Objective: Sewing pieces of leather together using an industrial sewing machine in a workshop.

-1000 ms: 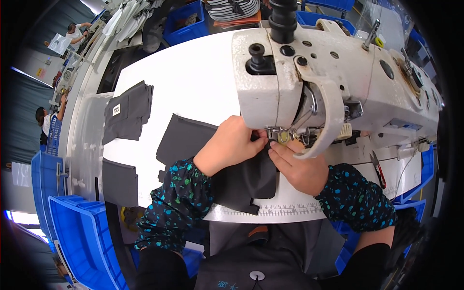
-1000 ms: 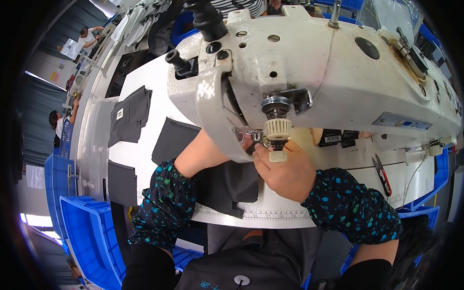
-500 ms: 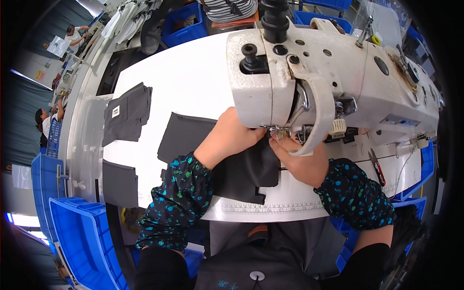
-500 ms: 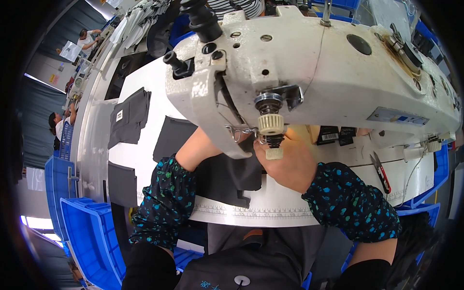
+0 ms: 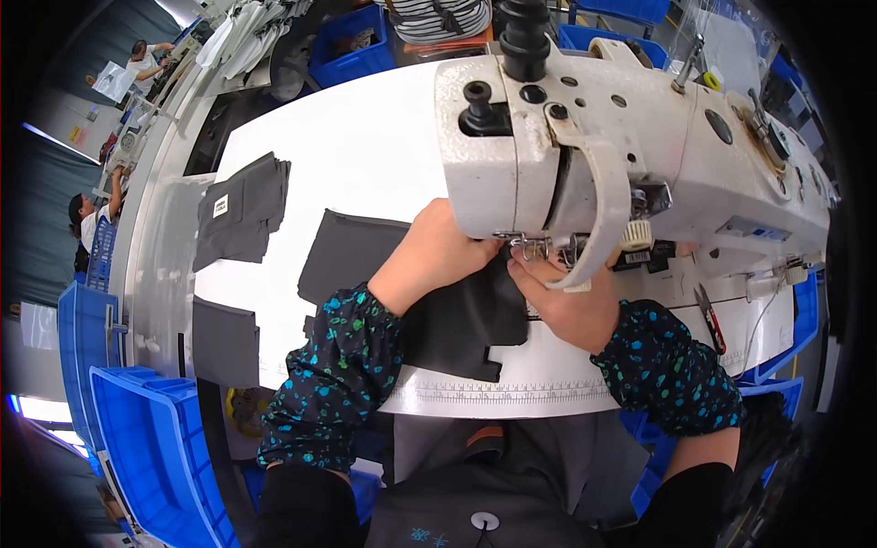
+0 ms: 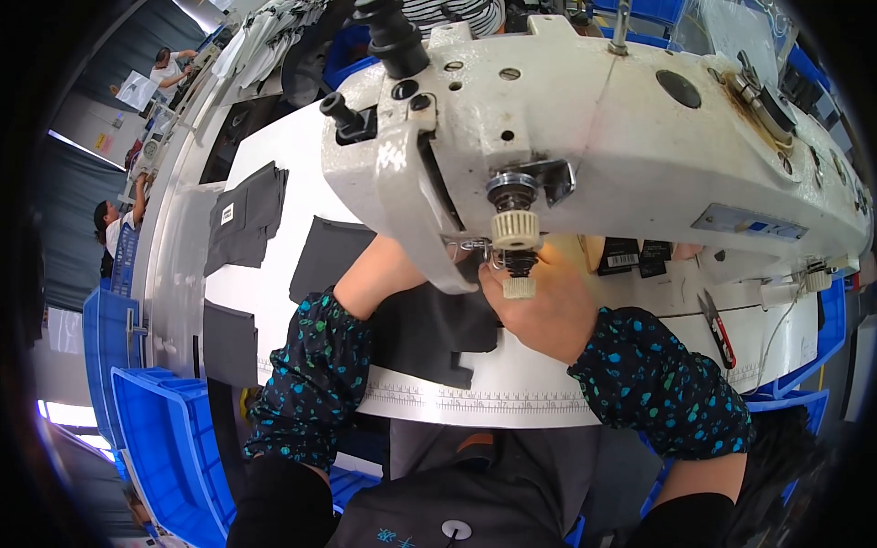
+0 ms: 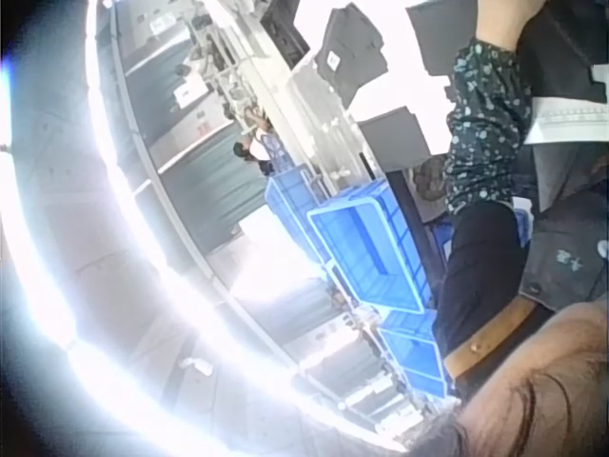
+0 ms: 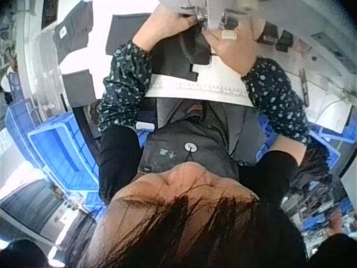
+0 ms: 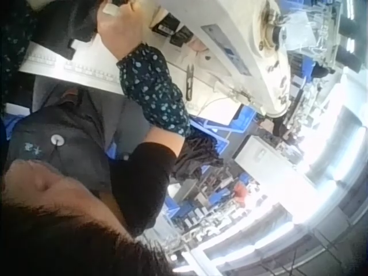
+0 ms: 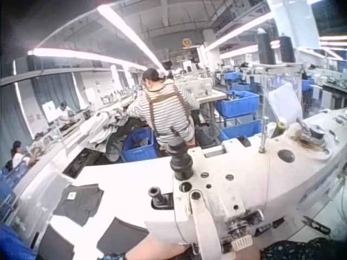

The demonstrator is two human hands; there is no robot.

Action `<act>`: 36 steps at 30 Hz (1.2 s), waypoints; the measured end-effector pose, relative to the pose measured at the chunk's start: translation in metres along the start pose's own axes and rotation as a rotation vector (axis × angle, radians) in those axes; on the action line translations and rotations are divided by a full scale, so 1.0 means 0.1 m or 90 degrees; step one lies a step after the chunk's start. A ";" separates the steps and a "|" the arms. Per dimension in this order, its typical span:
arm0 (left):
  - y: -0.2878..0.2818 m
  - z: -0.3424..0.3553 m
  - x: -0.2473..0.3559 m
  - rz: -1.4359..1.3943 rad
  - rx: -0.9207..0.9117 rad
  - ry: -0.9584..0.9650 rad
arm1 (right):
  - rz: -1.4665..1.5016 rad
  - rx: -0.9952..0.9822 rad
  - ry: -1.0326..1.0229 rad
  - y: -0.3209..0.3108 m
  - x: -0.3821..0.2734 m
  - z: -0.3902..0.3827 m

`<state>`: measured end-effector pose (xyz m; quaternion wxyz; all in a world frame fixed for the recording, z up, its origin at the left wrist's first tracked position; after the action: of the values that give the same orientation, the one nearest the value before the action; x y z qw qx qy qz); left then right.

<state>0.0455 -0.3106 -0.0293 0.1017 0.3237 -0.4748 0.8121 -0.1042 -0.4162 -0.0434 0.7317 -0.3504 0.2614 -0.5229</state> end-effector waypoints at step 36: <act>-0.24 -0.15 -0.05 -0.008 -0.083 -0.120 | 0.042 0.021 -0.225 -0.12 -0.31 -0.09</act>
<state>0.0543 -0.2849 -0.0208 0.0824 0.3942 -0.5319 0.7449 -0.1279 -0.3912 -0.0396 0.7886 -0.4161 0.1319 -0.4330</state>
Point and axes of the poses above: each hand's wrist, its own z-axis towards the middle knuckle, its own y-axis out of the palm, x = y × z, the point moved 4 cm from there along z, towards the middle knuckle, and after that the axes turned 1 degree about x, right-handed, at the moved point
